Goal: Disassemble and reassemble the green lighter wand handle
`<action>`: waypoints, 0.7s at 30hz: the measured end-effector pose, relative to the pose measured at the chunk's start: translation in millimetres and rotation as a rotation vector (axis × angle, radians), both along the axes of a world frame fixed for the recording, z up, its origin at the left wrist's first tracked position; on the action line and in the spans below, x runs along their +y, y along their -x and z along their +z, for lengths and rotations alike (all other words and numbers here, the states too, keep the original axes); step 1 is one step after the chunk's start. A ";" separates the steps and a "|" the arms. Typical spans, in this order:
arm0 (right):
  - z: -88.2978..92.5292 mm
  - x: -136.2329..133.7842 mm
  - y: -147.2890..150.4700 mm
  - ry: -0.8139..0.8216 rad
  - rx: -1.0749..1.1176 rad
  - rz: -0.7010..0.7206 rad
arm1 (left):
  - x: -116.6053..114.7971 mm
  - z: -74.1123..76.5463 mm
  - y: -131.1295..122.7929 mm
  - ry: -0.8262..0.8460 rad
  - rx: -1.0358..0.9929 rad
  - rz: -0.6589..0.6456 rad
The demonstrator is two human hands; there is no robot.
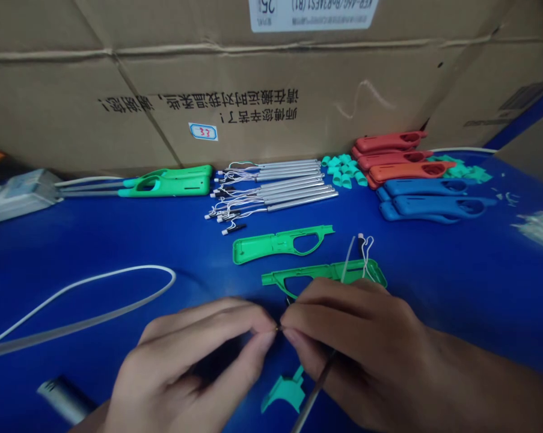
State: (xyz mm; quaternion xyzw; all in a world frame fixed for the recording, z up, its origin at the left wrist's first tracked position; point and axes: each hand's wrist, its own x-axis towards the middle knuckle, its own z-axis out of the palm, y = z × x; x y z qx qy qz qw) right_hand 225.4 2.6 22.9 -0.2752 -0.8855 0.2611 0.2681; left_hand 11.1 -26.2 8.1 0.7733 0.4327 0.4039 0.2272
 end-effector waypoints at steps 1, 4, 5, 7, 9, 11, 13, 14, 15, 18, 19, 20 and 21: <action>-0.1 -0.5 0.2 0.009 0.014 -0.001 | -0.4 0.2 -0.3 -0.012 -0.003 -0.004; -0.1 -2.5 1.1 0.040 0.050 -0.035 | -1.5 0.7 -1.2 -0.036 0.005 -0.010; -0.2 -3.1 1.3 0.053 0.057 -0.040 | -1.8 0.5 -1.4 -0.045 0.005 -0.002; -1.0 -3.6 1.2 0.064 0.063 -0.028 | -2.3 -0.4 -1.3 -0.058 -0.003 0.023; -2.1 -3.3 0.9 0.063 0.062 -0.010 | -2.7 -1.2 -0.9 -0.060 -0.004 0.041; -2.7 -2.8 0.8 0.057 0.062 0.002 | -2.9 -1.5 -0.5 -0.063 0.008 0.049; -2.2 -2.5 0.9 0.061 0.067 -0.003 | -3.1 -1.1 -0.4 -0.072 0.023 0.039; -1.6 -2.5 1.0 0.066 0.072 -0.002 | -3.4 -0.9 -0.5 -0.077 0.027 0.023; -0.8 -2.6 1.1 0.077 0.074 0.000 | -3.7 -0.8 -0.6 -0.080 0.020 0.023; 1.0 -3.0 0.9 0.127 0.067 0.022 | -4.8 -0.9 -1.4 -0.080 -0.013 0.024; 1.1 -3.2 0.7 0.136 0.065 0.026 | -4.8 -0.6 -1.9 -0.078 -0.023 0.024; 0.8 -3.3 0.5 0.141 0.066 0.027 | -4.5 0.0 -2.5 -0.077 -0.033 0.024; 0.4 -3.5 0.2 0.140 0.072 0.028 | -3.8 1.2 -3.4 -0.082 -0.045 0.023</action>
